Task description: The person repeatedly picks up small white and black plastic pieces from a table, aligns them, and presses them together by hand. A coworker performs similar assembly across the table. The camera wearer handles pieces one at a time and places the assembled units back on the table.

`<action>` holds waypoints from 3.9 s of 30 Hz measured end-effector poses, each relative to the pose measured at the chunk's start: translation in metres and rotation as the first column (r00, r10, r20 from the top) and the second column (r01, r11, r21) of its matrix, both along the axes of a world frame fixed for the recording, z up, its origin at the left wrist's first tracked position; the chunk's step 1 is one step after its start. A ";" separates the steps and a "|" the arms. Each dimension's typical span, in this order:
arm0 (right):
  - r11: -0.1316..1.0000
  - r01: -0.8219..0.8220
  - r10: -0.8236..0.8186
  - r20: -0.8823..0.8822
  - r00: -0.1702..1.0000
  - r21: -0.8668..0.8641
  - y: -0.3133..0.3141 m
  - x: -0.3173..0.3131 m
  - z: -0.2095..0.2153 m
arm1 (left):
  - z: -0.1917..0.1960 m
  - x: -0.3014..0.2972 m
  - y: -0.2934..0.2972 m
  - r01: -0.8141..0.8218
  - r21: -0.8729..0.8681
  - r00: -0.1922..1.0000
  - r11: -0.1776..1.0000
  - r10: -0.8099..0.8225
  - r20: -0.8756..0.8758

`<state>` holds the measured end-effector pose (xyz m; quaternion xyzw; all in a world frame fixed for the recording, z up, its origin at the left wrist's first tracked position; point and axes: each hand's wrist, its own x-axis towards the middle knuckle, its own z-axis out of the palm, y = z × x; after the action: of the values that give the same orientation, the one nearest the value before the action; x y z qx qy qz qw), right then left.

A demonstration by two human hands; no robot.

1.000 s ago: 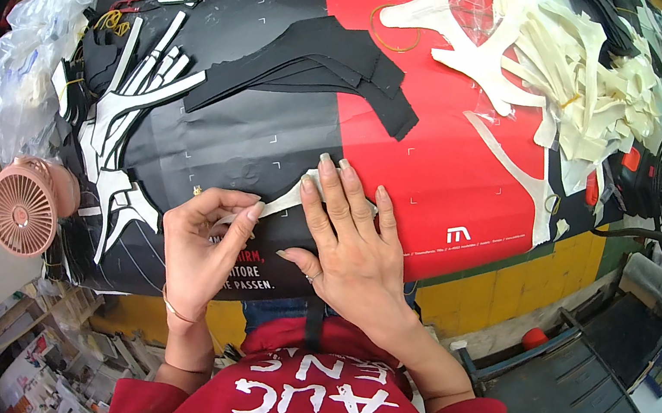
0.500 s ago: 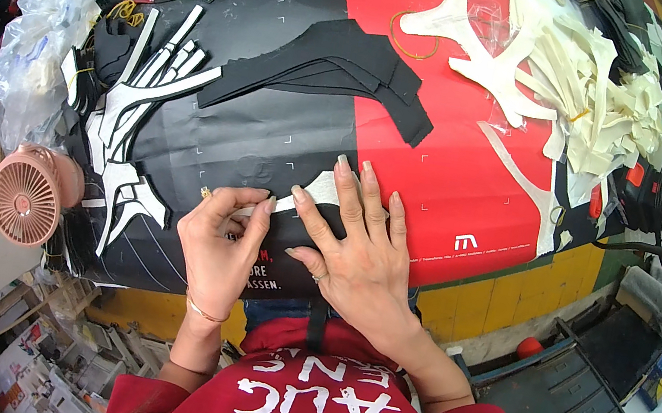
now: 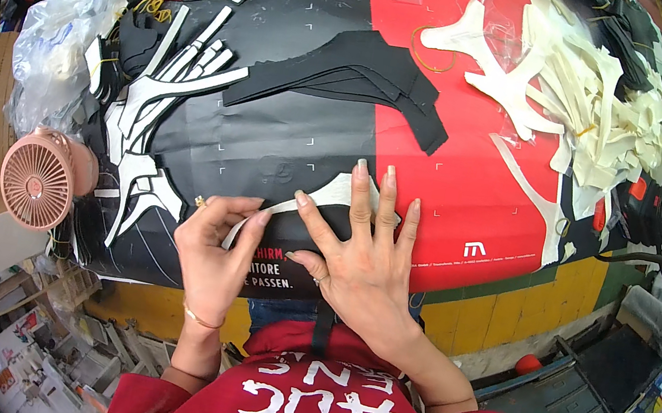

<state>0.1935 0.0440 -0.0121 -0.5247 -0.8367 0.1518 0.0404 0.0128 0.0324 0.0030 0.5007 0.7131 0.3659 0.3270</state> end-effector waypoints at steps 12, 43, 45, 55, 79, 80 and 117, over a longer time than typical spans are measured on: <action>1.000 0.022 -0.022 0.001 1.000 -0.018 -0.002 -0.002 -0.002 | 0.002 -0.021 -0.015 -0.178 -0.240 0.961 0.954 0.221 0.164; 0.999 0.029 -0.028 0.012 1.000 -0.013 -0.004 -0.004 -0.003 | -0.002 -0.027 -0.017 -0.251 -0.169 0.966 0.953 0.258 0.020; 1.000 0.028 -0.028 0.014 1.000 -0.006 -0.005 -0.004 -0.003 | -0.002 -0.025 -0.018 -0.264 -0.134 0.964 0.955 0.266 -0.001; 0.999 0.020 -0.021 -0.043 0.999 -0.039 -0.003 -0.005 -0.001 | -0.006 -0.014 -0.033 0.028 0.237 0.850 0.971 0.102 -0.518; 0.906 0.300 -0.204 -0.312 0.928 0.300 0.152 0.010 -0.021 | 0.008 -0.121 -0.039 -0.064 0.237 0.645 0.969 0.221 -0.731; 0.888 0.305 -0.178 -0.355 0.918 0.344 0.150 0.010 -0.023 | 0.006 -0.118 -0.038 -0.088 0.306 0.705 0.948 0.276 -0.653; 0.483 0.875 -0.640 -0.664 0.388 0.045 -0.005 0.172 0.013 | -0.026 0.047 -0.029 0.703 -0.079 0.591 0.707 -0.643 -0.487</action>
<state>0.3653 0.0394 0.0012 -0.7632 -0.4495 0.0923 0.4549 0.0597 0.0037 -0.0234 0.8258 0.5040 0.1211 0.2222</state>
